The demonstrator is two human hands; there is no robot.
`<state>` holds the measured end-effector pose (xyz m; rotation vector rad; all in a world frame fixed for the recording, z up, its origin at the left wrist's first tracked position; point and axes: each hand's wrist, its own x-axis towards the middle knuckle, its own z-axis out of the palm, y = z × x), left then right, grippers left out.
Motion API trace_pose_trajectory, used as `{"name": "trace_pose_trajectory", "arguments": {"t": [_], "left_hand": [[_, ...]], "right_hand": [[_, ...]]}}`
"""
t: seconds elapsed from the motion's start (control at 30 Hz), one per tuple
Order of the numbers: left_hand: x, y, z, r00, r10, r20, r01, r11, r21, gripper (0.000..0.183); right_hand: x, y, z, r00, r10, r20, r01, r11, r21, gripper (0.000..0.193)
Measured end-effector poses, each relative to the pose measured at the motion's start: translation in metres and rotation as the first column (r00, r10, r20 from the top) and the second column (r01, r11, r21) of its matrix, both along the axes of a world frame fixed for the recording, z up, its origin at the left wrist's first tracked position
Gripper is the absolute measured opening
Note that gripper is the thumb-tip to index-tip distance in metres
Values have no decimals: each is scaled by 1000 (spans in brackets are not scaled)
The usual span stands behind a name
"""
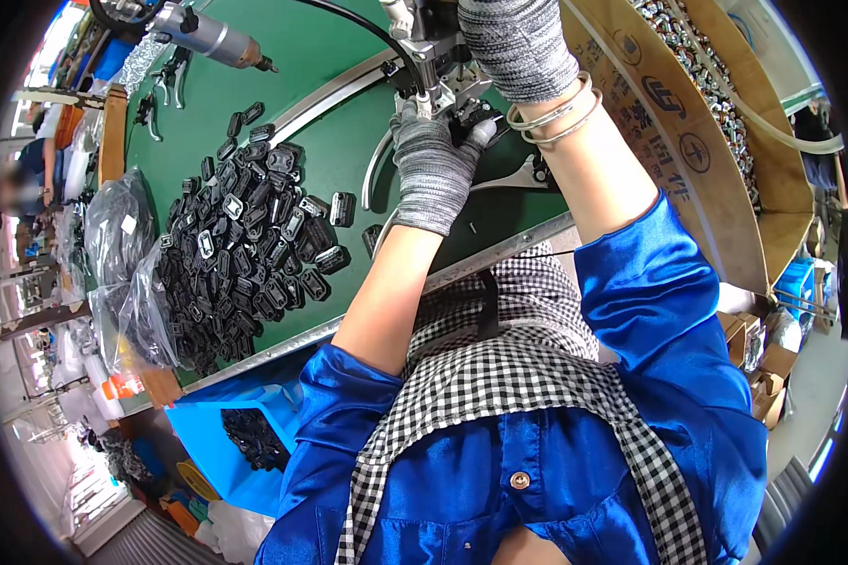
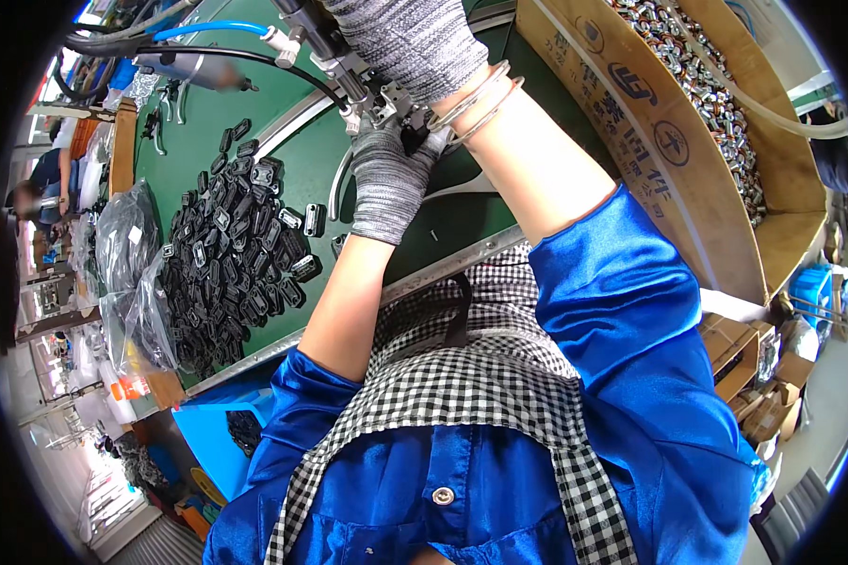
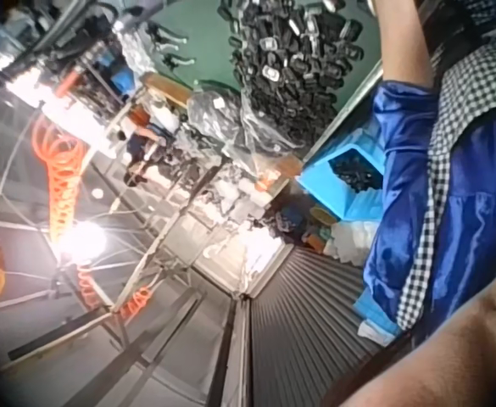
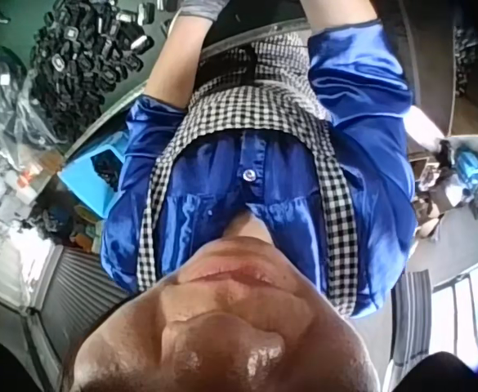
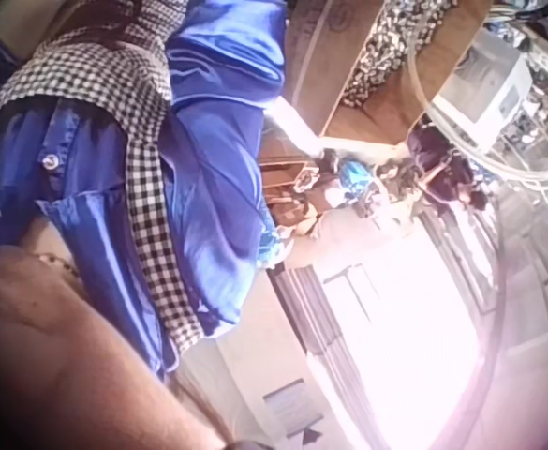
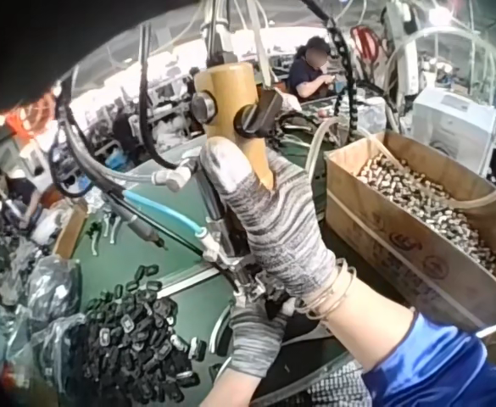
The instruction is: Assembling small black plastic components using hands and a pneumatic screwdriver at a workbench.
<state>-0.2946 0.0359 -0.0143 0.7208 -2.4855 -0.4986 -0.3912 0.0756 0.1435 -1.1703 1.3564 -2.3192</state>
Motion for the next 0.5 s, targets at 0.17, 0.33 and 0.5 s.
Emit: {"name": "trace_pose_trajectory", "arguments": {"t": [0.17, 0.33, 0.5], "left_hand": [[2, -4, -2, 999, 16, -41, -14, 999, 46, 42], [-1, -12, -3, 992, -70, 109, 39, 964, 261, 82], [-3, -10, -6, 998, 1, 62, -20, 948, 318, 76]], "right_hand": [[1, -1, -2, 1000, -7, -22, 7, 1000, -6, 38], [0, -3, -7, 1000, 4, -3, -4, 1000, 17, 38], [-18, -15, -9, 973, -79, -216, 67, 996, -63, 36]]}}
